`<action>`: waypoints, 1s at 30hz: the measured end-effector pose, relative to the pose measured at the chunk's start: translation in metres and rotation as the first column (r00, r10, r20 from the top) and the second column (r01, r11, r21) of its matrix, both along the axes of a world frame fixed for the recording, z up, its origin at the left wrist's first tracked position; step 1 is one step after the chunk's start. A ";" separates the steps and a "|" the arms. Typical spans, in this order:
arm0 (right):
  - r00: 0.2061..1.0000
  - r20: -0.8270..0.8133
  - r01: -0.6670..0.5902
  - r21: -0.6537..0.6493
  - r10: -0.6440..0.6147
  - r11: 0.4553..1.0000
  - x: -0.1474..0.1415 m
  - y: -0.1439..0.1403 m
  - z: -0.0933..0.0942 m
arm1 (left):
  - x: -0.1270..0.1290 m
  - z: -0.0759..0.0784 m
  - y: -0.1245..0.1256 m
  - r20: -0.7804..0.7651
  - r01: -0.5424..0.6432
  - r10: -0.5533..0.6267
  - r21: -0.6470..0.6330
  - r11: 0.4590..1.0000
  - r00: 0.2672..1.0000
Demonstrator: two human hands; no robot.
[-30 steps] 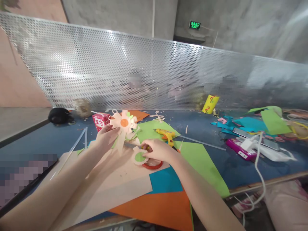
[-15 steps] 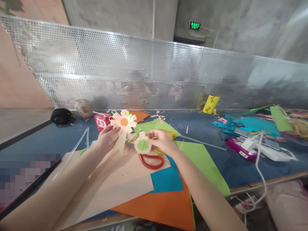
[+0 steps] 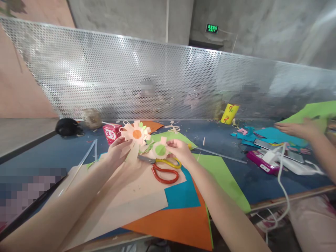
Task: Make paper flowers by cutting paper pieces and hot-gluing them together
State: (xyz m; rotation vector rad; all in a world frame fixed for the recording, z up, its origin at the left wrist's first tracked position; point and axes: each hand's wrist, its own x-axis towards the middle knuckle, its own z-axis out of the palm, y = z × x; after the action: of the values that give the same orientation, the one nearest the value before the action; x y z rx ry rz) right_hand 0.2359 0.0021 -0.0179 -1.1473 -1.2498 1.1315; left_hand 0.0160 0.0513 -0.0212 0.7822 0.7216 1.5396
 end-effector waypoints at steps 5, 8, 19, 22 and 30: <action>0.999 0.048 0.005 0.026 -0.006 1.000 0.001 0.000 0.001 | 0.001 0.001 -0.002 0.004 0.001 -0.001 -0.017 1.000 1.000; 0.995 0.092 0.037 0.048 -0.042 0.998 0.002 0.000 0.001 | 0.001 0.002 -0.003 0.004 -0.002 0.002 -0.034 0.999 1.000; 0.981 0.183 0.049 0.089 -0.065 0.995 0.003 0.002 -0.002 | 0.000 0.005 -0.006 0.031 -0.022 0.024 -0.071 0.997 0.999; 0.977 0.203 0.044 0.091 -0.062 0.995 0.005 0.001 0.000 | 0.001 0.005 -0.008 0.027 -0.019 0.021 -0.075 0.997 0.999; 0.968 0.235 0.066 0.084 -0.084 0.994 0.005 -0.002 0.002 | 0.002 0.004 -0.008 0.011 -0.023 0.024 -0.083 0.996 1.000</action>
State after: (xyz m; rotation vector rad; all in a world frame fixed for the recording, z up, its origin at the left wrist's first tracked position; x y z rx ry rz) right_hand 0.2412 0.0003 -0.0157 -1.2900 -1.4076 0.9021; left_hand 0.0176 0.0434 -0.0173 0.7046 0.7833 1.5242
